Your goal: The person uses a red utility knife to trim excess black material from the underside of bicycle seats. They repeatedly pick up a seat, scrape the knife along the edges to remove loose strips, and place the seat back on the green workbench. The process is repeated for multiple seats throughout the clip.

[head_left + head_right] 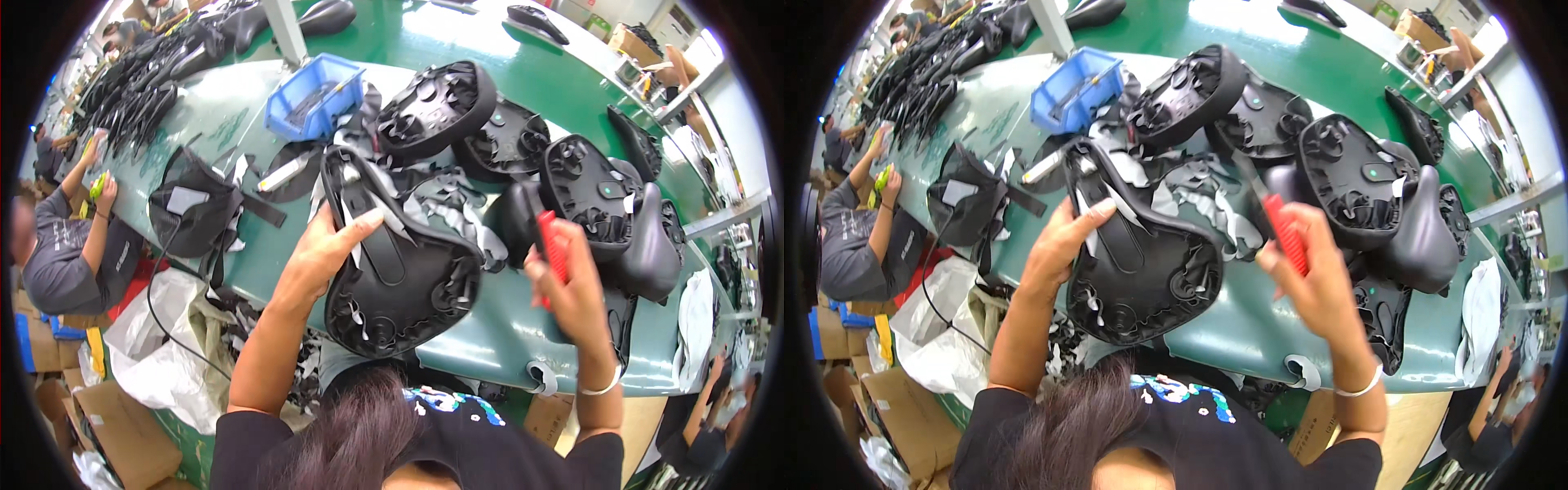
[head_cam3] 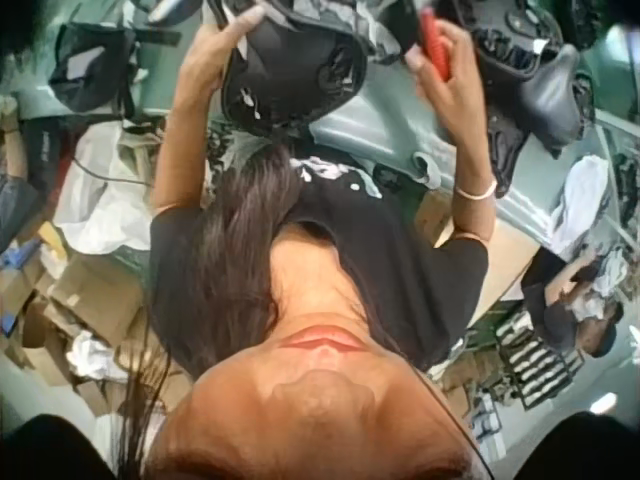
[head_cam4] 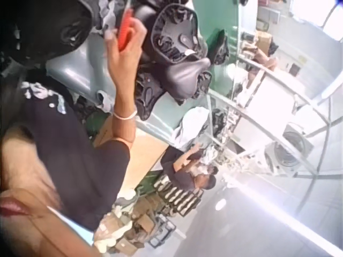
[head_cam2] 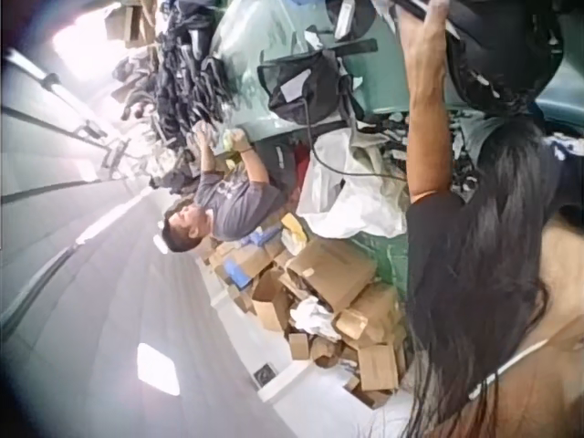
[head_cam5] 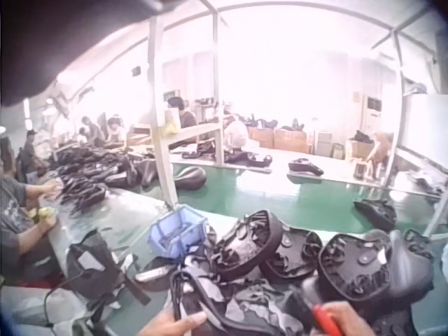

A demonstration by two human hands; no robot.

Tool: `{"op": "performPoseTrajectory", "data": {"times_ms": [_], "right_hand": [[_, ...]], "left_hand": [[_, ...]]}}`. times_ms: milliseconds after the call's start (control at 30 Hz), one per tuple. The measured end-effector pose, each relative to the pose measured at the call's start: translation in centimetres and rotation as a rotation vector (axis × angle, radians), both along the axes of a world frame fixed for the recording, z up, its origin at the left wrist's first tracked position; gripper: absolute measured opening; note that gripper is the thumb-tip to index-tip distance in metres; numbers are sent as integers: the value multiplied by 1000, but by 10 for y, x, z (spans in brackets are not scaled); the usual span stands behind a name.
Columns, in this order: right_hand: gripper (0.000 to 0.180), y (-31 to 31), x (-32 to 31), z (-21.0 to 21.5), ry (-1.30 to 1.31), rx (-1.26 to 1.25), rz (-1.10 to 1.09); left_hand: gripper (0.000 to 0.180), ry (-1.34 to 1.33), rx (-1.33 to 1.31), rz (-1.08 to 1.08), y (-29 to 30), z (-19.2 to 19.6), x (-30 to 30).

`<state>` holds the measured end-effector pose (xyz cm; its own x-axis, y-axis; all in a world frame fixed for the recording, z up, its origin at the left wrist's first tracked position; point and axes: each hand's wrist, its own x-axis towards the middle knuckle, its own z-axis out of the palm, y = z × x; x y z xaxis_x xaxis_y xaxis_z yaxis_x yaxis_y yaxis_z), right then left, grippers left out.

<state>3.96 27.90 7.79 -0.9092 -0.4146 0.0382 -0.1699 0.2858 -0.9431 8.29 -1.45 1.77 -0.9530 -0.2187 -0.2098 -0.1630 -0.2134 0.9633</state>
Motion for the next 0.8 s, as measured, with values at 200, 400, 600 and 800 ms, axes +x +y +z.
{"op": "performPoseTrajectory", "data": {"times_ms": [200, 400, 600, 800], "right_hand": [[52, 3, 14, -62, 637, 351, 242], [57, -6, -5, -44, 789, 756, 441], [61, -4, 79, -89, 396, 628, 136], [54, -1, 121, -77, 268, 462, 14]], "left_hand": [[57, -44, -92, -36, -19, -15, 5], [53, -78, -304, -142, -11, 10, -22], [43, -159, -299, 108, -3, -2, 5], [43, -81, -176, 395, 11, -8, 45]]}}
